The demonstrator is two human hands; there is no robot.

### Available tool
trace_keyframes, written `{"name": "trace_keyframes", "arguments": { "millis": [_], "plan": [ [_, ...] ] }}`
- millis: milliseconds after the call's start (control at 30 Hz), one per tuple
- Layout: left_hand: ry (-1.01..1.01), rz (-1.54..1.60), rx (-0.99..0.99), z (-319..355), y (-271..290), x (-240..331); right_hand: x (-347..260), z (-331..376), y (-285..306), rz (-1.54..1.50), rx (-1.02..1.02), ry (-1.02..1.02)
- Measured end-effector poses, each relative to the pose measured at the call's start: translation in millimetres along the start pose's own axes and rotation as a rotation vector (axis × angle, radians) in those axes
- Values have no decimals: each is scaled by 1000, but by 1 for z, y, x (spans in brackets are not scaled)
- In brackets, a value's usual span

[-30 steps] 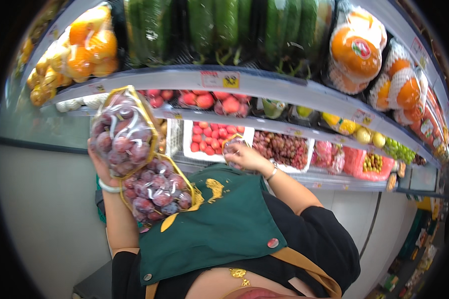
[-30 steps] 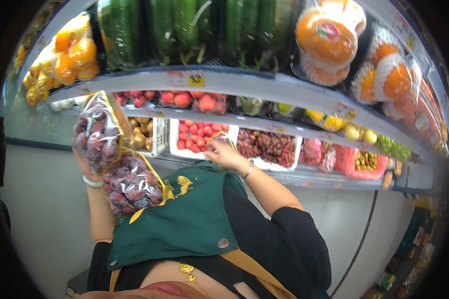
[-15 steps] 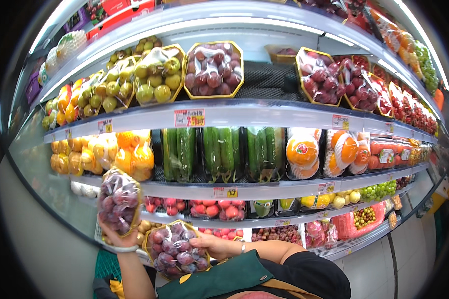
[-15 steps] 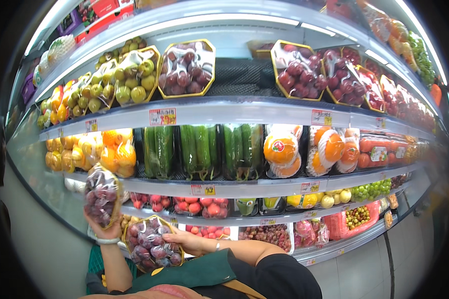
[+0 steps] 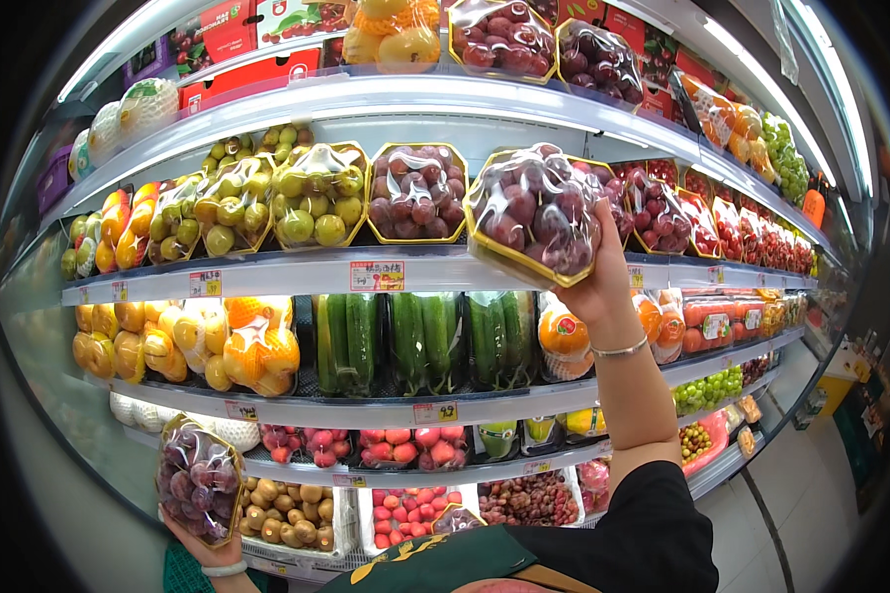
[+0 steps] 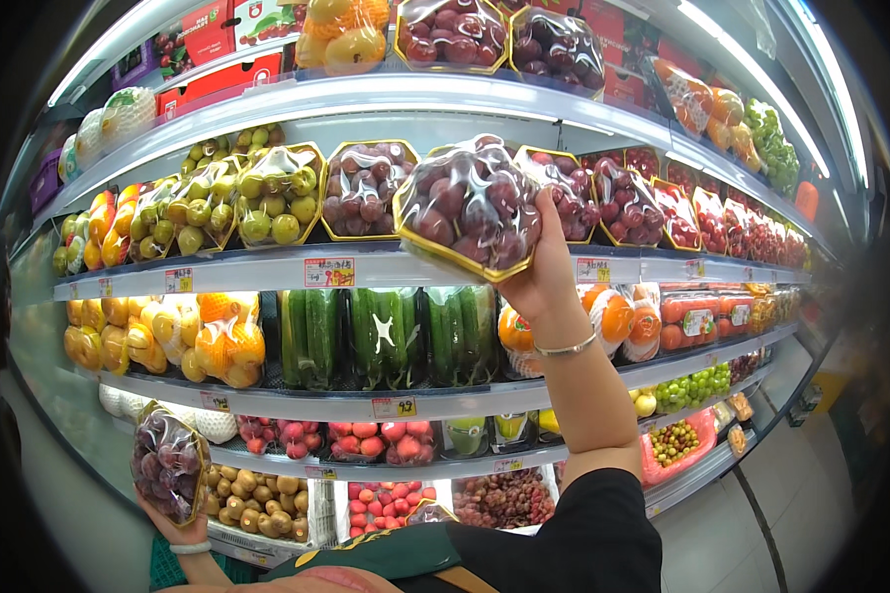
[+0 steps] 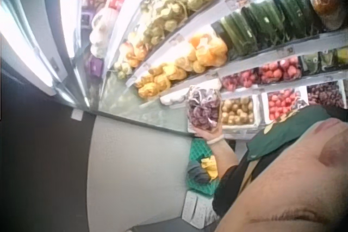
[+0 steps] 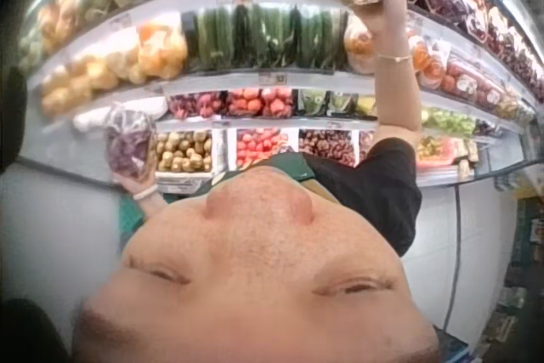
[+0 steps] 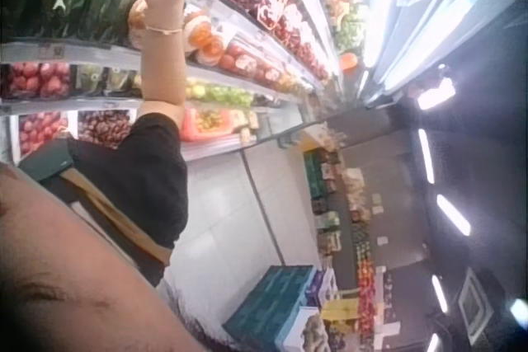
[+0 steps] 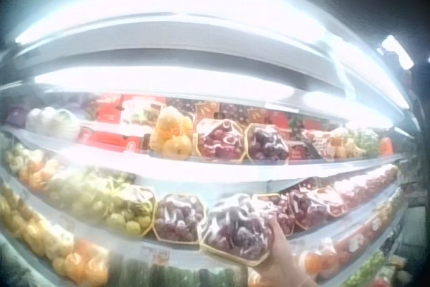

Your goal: The person selects purple grapes from a bulk bag, places them into yellow plastic containers, and seals the containers with a vacuum sealer. They then carry the sealed containers to a refrigerated display and arrange them on the shelf alongside other packaged fruits.

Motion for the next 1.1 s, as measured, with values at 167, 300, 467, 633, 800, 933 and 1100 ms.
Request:
{"name": "trace_keyframes", "arguments": {
  "millis": [167, 300, 467, 633, 800, 933, 1100],
  "plan": [
    [54, 70, 60, 1, 7, -12, 8, -38, 7, -41, 46, -60],
    [43, 72, 63, 2, 2, -14, 18, -63, 15, -69, 129, -53],
    [109, 28, -68, 12, -18, -21, 25, -86, 26, -181, 216, 33],
    [99, 64, -2, 12, -17, -23, 25, -118, 31, -261, 225, 90],
    [-135, -275, -464, 31, -56, -18, 22, -133, 35, -256, 325, 196],
    [95, -126, 225, 19, -4, -26, 25, -134, 38, -249, 408, 248],
    [201, -177, 225, 23, -25, -35, 19, -157, 45, -258, 370, 119]
  ]
}}
Point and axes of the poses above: each hand's wrist, its own z-axis away from the middle knuckle, its own y-axis out of the back of the hand, x = y × z, the point moved 9 cm from there along -z, towards the middle knuckle, and after that the axes turned 5 degrees about -z, right-handed, at the moved point
